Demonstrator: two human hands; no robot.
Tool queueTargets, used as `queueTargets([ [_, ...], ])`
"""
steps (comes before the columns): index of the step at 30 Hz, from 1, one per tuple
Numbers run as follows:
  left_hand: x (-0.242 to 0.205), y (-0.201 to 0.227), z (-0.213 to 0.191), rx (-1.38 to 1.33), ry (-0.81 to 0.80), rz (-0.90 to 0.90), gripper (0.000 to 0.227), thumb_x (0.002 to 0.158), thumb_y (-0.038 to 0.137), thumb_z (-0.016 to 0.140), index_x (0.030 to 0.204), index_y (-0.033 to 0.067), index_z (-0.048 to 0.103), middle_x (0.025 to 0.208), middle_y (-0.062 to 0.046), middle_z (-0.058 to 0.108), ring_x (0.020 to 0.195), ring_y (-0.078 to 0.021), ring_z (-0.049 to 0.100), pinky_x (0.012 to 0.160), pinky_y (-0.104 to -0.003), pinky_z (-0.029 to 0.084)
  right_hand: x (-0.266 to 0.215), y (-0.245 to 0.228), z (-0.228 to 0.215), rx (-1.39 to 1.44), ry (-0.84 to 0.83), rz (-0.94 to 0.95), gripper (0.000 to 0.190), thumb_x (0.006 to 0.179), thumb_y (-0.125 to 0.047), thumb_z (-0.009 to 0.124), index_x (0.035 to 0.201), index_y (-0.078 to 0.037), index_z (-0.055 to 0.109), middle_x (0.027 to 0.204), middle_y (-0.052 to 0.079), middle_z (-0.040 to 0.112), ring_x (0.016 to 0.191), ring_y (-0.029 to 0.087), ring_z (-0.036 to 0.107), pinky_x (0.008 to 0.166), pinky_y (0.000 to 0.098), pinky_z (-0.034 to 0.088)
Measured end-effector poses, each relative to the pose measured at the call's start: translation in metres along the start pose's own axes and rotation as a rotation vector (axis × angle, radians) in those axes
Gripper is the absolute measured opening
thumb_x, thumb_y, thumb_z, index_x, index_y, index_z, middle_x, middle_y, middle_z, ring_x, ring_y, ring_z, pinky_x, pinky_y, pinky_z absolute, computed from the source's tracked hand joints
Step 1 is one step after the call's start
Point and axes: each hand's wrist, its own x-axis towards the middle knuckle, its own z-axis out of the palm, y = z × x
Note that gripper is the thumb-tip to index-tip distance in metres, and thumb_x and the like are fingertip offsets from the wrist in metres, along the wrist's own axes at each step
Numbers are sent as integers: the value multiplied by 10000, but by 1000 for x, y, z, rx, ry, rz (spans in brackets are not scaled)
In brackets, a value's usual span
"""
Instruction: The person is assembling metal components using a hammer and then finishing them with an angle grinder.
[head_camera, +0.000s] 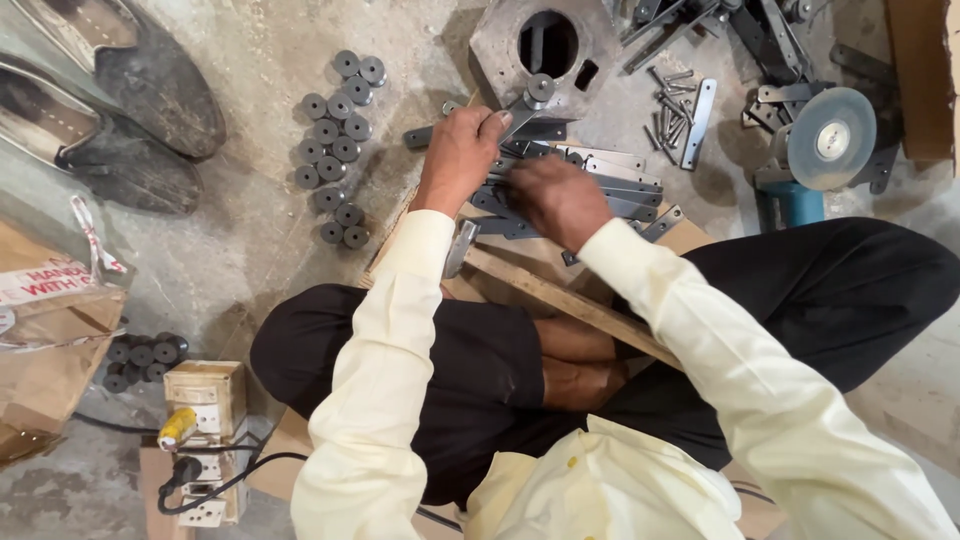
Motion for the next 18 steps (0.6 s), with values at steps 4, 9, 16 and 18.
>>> queueTargets([
  [4, 0, -1, 2, -18, 3, 1, 357, 973, 315, 638, 828, -4, 706, 672, -155, 690, 632, -302, 704, 643, -416, 539, 14, -9, 23, -110, 15, -203, 417, 889, -177, 694, 1281, -36, 678, 1263, 130, 674, 1111, 290, 609, 953, 422, 497],
  [9, 1, -6, 2, -9, 13, 38, 358, 975, 309, 640, 819, -7, 705, 687, -167, 692, 656, -338, 695, 667, -431, 533, 19, -15, 24, -314, -162, -106, 332, 880, -152, 668, 1203, -90, 711, 1154, 88, 667, 1085, 276, 573, 920, 408, 460],
  [16, 2, -11, 6, 5, 56, 79, 351, 965, 312, 661, 831, -8, 719, 714, -192, 683, 684, -373, 680, 676, -450, 528, 2, -6, -5, -158, -66, -32, 229, 865, -233, 742, 1043, -90, 723, 1071, 104, 705, 1063, 295, 638, 909, 437, 498],
  [18, 4, -17, 9, 6, 57, 78, 350, 971, 309, 659, 828, -4, 723, 698, -187, 685, 691, -370, 686, 681, -448, 529, -3, -6, -17, -114, -104, 213, 266, 867, -210, 761, 1100, -85, 733, 1037, 119, 712, 1021, 331, 652, 856, 460, 521],
])
